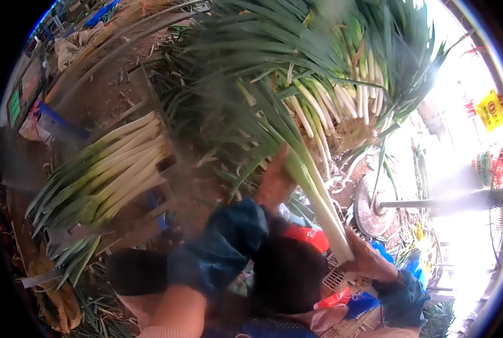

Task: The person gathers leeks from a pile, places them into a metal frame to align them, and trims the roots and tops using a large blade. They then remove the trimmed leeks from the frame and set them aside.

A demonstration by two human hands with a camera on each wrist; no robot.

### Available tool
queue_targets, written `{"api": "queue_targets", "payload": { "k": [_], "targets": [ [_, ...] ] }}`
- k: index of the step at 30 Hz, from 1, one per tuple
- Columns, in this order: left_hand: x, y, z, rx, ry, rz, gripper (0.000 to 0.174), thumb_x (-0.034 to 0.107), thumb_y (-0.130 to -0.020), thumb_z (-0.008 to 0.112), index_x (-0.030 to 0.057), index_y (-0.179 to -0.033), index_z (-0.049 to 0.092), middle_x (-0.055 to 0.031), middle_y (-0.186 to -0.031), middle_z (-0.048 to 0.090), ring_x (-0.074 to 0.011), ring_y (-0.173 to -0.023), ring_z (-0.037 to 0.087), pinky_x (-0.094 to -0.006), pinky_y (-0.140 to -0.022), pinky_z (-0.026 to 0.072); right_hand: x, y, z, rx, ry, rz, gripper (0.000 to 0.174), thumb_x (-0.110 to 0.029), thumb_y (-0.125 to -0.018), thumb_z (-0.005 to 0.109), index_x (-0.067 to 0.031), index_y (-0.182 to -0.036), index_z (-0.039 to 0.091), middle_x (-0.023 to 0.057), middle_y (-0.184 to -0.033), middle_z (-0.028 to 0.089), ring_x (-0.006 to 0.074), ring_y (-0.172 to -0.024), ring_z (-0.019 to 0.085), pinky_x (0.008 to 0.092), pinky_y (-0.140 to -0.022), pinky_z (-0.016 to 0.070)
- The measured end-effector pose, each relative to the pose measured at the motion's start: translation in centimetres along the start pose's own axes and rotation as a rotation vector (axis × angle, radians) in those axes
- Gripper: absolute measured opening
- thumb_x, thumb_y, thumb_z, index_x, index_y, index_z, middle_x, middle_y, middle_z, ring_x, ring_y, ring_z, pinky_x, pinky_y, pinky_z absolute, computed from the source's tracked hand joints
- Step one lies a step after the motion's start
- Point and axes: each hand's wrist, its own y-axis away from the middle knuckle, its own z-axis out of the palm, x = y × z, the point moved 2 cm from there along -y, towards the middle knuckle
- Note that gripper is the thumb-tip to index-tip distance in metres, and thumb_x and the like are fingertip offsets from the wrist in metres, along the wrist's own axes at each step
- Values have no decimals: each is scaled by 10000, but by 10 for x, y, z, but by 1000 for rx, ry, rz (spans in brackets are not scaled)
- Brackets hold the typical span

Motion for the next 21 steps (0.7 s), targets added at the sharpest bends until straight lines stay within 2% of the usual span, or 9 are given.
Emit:
{"api": "queue_targets", "payload": {
  "k": [4,7,10,11,13,15,17,19,21],
  "targets": [
    [5,25,39,-179,4,73,422,391,-940,471,63,-1203,514,-81,-1081,598,-209,-994,577,-367,-891,458,-17,71,16,16,-38,177,775,-81,-673,705,-28,-1338,311,136,-1028,547,235,-854,577,378,-748,472],
    [26,54,80,-245,-186,213,402,358,-940,478,55,-1202,515,-87,-1089,599,-214,-1005,576,-364,-909,448,-39,123,41,190,239,27,773,-68,-681,684,-34,-1344,289,149,-994,538,222,-781,580,403,-696,476],
    [43,89,129,-311,-111,143,391,338,-930,497,49,-1192,520,-93,-1113,594,-211,-1025,570,-364,-922,441,-28,148,61,304,362,-125,859,-56,-689,665,-30,-1402,186,203,-978,524,296,-759,575,403,-697,471],
    [52,99,145,-361,-124,176,394,340,-925,505,48,-1189,523,-92,-1117,594,-211,-1029,568,-364,-920,442,-23,151,66,347,405,-182,876,-52,-691,663,-27,-1412,165,213,-978,523,315,-753,573,405,-697,470],
    [77,116,182,-465,-166,249,400,344,-915,523,47,-1182,527,-89,-1124,593,-210,-1038,565,-365,-918,443,-25,148,73,494,540,-302,837,-1,-711,609,-14,-1417,160,182,-912,537,281,-667,535,405,-590,453],
    [108,151,228,-574,-295,472,388,328,-916,522,46,-1182,528,-78,-1098,600,-197,-1005,575,-354,-899,454,-47,137,78,645,404,-330,739,6,-684,589,-58,-1355,288,266,-928,558,431,-813,575,454,-640,465],
    [143,200,267,-539,-418,591,357,327,-915,521,61,-1151,542,-61,-1074,604,-191,-970,579,-338,-882,459,-91,122,78,704,420,-426,782,52,-693,557,-62,-1398,239,243,-877,578,401,-757,589,437,-616,466],
    [183,260,300,-447,-658,911,417,401,-887,554,83,-1156,546,-65,-1106,603,-215,-1032,563,-370,-907,456,-141,107,78,657,500,-506,804,67,-687,565,-51,-1408,231,244,-999,573,399,-841,586,439,-680,468],
    [216,318,328,-498,-758,1073,541,476,-881,527,29,-1181,475,-154,-1050,578,-267,-958,588,-395,-817,514,-180,77,81,644,548,-870,798,65,-681,582,-46,-1401,256,247,-1126,538,409,-935,565,450,-763,457]
  ]
}}
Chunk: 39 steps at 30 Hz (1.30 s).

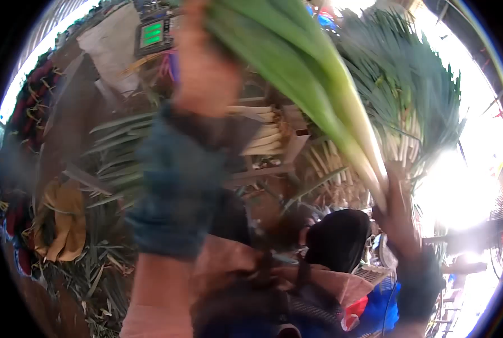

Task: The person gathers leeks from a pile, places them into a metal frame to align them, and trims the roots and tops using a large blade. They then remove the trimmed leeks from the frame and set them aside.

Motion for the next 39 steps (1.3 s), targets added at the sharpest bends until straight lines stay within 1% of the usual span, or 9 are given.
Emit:
{"api": "queue_targets", "payload": {
  "k": [4,8,11,15,18,25,28,34,39],
  "targets": [
    [146,-8,-64,99,-302,281,327,342,-887,560,95,-1100,557,-54,-1105,592,-210,-1030,547,-383,-929,428,-48,-129,43,63,-65,-493,727,-52,-722,565,-60,-1392,281,210,-1136,538,390,-904,561,428,-753,451],
    [210,26,-135,248,-513,282,492,397,-905,507,91,-1281,430,-87,-1259,489,-267,-1147,457,-457,-986,361,-92,-225,112,43,43,-626,695,-68,-716,542,-87,-1372,314,211,-1248,500,391,-937,571,432,-782,449],
    [210,72,-223,706,-546,58,544,455,-913,480,63,-1284,420,-108,-1289,469,-263,-1134,460,-435,-974,365,-93,-265,179,-47,174,-580,678,-42,-718,521,-118,-1365,335,172,-1105,561,350,-823,579,446,-707,452],
    [169,170,-297,581,-738,-599,472,402,-887,558,18,-1160,515,-129,-949,615,-279,-801,624,-365,-694,504,-61,-273,264,-121,450,-549,594,-30,-763,491,-148,-1337,392,109,-937,574,290,-795,597,415,-683,463],
    [142,153,-258,606,-939,-636,396,321,-869,599,25,-1126,540,-108,-933,618,-232,-785,617,-332,-693,496,-17,-261,313,-16,550,-571,543,-55,-786,486,-169,-1314,428,75,-882,561,243,-789,597,382,-680,460],
    [28,50,-310,-328,-1996,-14,329,242,-807,594,38,-1064,609,-182,-974,628,-353,-959,574,-420,-873,430,2,-262,320,15,647,-512,517,-68,-799,498,-191,-1299,447,55,-880,527,222,-778,547,394,-722,432],
    [-11,55,-359,-671,-2220,-692,274,271,-808,569,54,-957,645,-168,-905,643,-357,-893,599,-435,-833,452,2,-265,319,-51,534,-493,533,-77,-790,509,-177,-1309,437,86,-957,528,249,-851,540,417,-772,414],
    [-16,49,-355,-683,-2108,-1025,243,283,-789,587,53,-867,598,-150,-880,619,-318,-948,569,-449,-772,438,-11,-271,297,-116,309,-564,579,-203,-762,622,-119,-1302,431,174,-1170,489,324,-1058,482,469,-895,363],
    [-3,58,-327,-766,-2210,-513,167,211,-762,594,51,-807,588,-150,-833,615,-325,-838,594,-417,-729,450,-34,-289,300,-222,40,-343,575,-269,-778,647,-100,-1287,440,195,-1268,448,367,-1142,443,485,-934,354]
  ]
}}
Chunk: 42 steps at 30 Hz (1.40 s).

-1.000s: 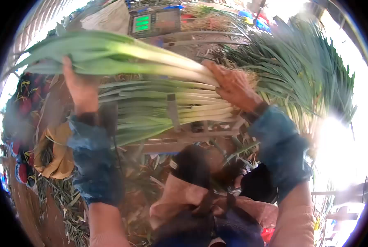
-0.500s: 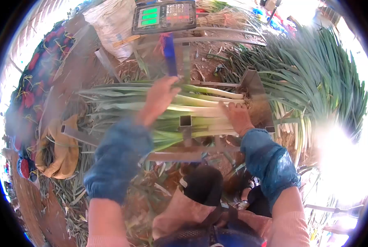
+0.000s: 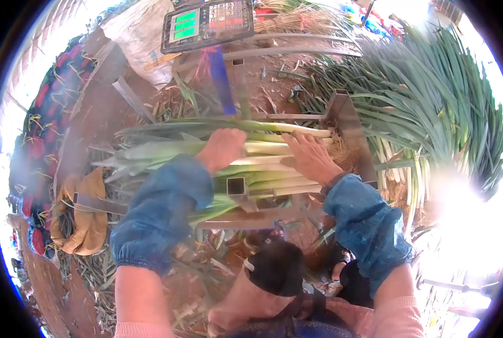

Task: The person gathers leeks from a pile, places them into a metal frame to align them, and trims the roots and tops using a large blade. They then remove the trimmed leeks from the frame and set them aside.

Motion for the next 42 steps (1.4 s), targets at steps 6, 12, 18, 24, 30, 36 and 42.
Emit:
{"api": "queue_targets", "payload": {
  "k": [6,12,18,24,30,36,42],
  "targets": [
    [4,4,-31,143,-268,155,238,205,-739,658,42,-871,547,-118,-848,545,-312,-854,536,-422,-750,432,15,-23,4,70,46,9,407,-184,-723,683,-72,-1084,531,127,-1054,540,335,-1016,493,448,-851,394],
    [-29,-16,-14,-152,241,-66,409,393,-783,611,16,-939,575,-187,-931,607,-356,-902,578,-444,-768,451,8,-28,-11,361,128,-73,339,-130,-704,677,-84,-1010,539,101,-981,537,293,-959,514,420,-823,390],
    [-18,-14,-41,-255,67,-32,495,487,-799,592,6,-904,544,-200,-842,609,-395,-818,602,-458,-710,478,11,-31,-15,406,134,-92,322,-152,-711,674,-110,-1007,554,71,-959,553,276,-953,528,409,-814,396],
    [-43,-51,-52,-41,-231,-181,306,275,-700,691,61,-890,584,-124,-800,632,-316,-783,623,-443,-689,471,52,-66,-4,338,-126,35,199,-160,-783,616,-131,-975,575,97,-911,595,333,-875,570,456,-734,421],
    [-65,-70,31,-33,-109,-331,549,530,-689,657,73,-992,623,-143,-1017,609,-304,-1007,556,-442,-810,432,107,-97,49,-23,30,150,220,-236,-841,562,-113,-1022,583,138,-953,600,354,-913,569,457,-776,438],
    [-81,-85,49,-197,96,-361,615,596,-720,603,41,-982,636,-175,-1025,630,-332,-975,595,-425,-802,468,104,-105,56,-225,88,248,378,-148,-830,516,-171,-1207,508,108,-1090,545,317,-1046,525,515,-836,413],
    [-91,-90,54,-279,108,-366,699,641,-704,582,15,-1013,632,-191,-1040,630,-349,-989,595,-424,-824,470,86,-102,69,-129,147,209,437,-227,-886,439,-131,-1311,415,155,-1229,479,345,-1143,460,583,-907,357]
  ]
}}
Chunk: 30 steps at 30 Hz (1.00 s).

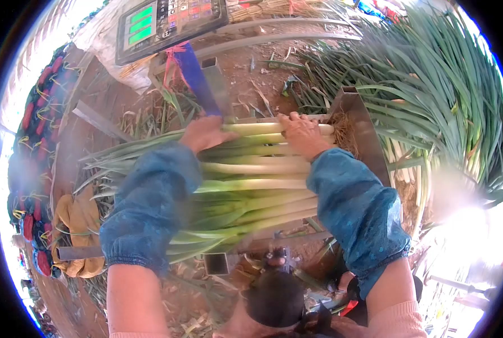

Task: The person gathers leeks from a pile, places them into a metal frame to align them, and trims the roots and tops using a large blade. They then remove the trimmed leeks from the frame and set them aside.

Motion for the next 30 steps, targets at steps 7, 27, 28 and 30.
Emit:
{"api": "queue_targets", "payload": {
  "k": [7,27,28,30],
  "targets": [
    [8,-5,-10,-217,-18,-73,799,684,-697,546,1,-1107,609,-202,-1145,595,-351,-1037,579,-419,-865,451,-63,19,-11,-88,47,62,621,-360,-890,454,-88,-1417,268,211,-1406,320,408,-1301,288,594,-1017,256],
    [-3,-8,-8,-375,-51,358,419,402,-904,469,77,-1135,596,-211,-1085,600,-343,-1027,548,-398,-882,430,-50,-8,7,-236,37,45,628,-504,-832,531,-86,-1291,441,130,-1256,513,296,-1175,467,495,-939,377],
    [47,31,-57,-403,-378,391,421,399,-916,435,85,-1145,597,-233,-1110,582,-374,-1062,528,-421,-911,420,-56,-9,-12,-429,49,129,540,-458,-849,525,-88,-1243,501,122,-1229,538,287,-1156,484,476,-901,416],
    [16,40,-50,-136,128,337,297,231,-885,471,35,-1072,594,-145,-1120,563,-276,-1068,515,-372,-862,411,-62,0,-30,-327,11,67,463,-402,-860,514,-86,-1197,534,119,-1225,543,282,-1134,501,451,-899,426]
  ]
}}
